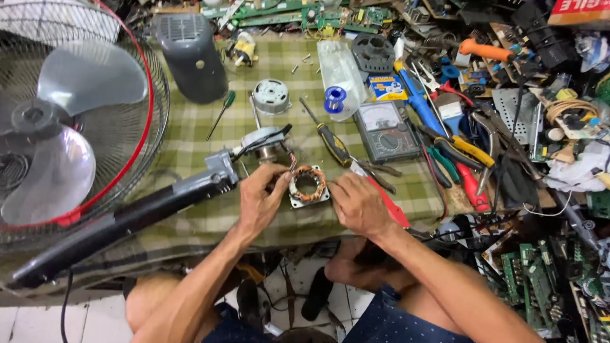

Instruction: Disassembling and repairing a fan motor assembly on a workbench using various tools.

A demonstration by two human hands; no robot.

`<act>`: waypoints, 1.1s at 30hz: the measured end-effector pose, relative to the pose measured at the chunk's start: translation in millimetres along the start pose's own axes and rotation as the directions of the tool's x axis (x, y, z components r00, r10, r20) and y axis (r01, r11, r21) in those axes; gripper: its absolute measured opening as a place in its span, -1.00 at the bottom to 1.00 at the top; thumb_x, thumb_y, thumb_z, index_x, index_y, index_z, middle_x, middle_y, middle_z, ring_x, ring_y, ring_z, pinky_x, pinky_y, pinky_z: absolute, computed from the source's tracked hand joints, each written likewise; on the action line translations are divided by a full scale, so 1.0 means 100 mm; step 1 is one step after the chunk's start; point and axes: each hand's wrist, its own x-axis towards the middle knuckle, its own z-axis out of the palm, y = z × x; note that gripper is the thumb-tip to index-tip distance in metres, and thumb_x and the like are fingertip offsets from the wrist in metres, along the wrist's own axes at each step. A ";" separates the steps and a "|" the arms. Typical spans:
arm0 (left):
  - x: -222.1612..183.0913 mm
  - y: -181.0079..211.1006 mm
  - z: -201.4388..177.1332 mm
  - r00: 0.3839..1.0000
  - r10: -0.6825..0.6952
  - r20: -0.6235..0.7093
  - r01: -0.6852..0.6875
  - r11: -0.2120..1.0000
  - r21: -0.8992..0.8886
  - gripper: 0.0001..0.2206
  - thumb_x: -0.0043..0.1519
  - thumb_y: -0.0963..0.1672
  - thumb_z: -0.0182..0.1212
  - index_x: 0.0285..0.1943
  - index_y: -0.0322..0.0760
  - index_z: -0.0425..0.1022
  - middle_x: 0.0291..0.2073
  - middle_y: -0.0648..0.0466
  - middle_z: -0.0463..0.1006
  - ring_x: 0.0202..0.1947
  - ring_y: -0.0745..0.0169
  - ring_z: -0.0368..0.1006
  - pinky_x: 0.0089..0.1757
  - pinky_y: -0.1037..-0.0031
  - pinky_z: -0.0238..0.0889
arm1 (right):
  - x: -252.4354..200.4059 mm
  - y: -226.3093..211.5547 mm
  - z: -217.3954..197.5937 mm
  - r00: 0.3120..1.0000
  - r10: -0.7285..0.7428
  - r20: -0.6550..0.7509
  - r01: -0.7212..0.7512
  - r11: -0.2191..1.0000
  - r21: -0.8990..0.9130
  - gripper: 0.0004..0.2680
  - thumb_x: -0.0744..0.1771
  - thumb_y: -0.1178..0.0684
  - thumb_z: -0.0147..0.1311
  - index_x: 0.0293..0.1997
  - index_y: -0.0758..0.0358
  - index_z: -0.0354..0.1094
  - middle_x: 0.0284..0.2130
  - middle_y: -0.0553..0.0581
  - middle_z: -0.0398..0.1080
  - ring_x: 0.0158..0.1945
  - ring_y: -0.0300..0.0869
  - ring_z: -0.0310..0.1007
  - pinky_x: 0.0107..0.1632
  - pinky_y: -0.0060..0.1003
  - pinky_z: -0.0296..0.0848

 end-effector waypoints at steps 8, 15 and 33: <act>-0.03 -0.11 0.04 0.998 0.059 -0.013 -0.059 0.998 -0.007 -0.93 0.29 -0.14 0.34 -0.13 -0.20 0.68 -0.53 -0.04 0.55 -0.62 0.11 0.43 -0.48 0.37 0.33 | -0.02 -0.03 0.00 0.995 -0.030 -0.097 0.025 0.998 -0.057 -0.94 0.32 0.13 0.06 -0.22 0.23 0.41 -0.34 0.12 0.32 -0.15 0.04 0.46 0.02 -0.10 0.48; -0.06 -0.10 0.04 0.993 0.117 -0.030 -0.116 0.993 0.021 -0.92 0.30 -0.15 0.32 -0.12 -0.23 0.68 -0.52 -0.05 0.55 -0.62 0.08 0.42 -0.48 0.37 0.31 | 0.00 -0.03 -0.01 0.988 -0.051 -0.148 0.034 0.992 -0.119 -0.95 0.32 0.14 0.06 -0.26 0.19 0.43 -0.37 0.07 0.29 -0.18 -0.02 0.44 0.00 -0.13 0.50; -0.04 0.13 0.03 0.991 0.134 -0.025 -0.134 0.991 -0.004 -0.91 0.33 -0.18 0.25 -0.07 -0.18 0.65 -0.43 -0.06 0.57 -0.48 -0.03 0.51 -0.39 0.31 0.39 | -0.06 -0.01 0.05 0.983 -0.094 -0.159 0.075 0.990 -0.119 -0.95 0.33 0.14 0.07 -0.23 0.22 0.45 -0.40 0.10 0.30 -0.18 0.01 0.46 0.00 -0.12 0.49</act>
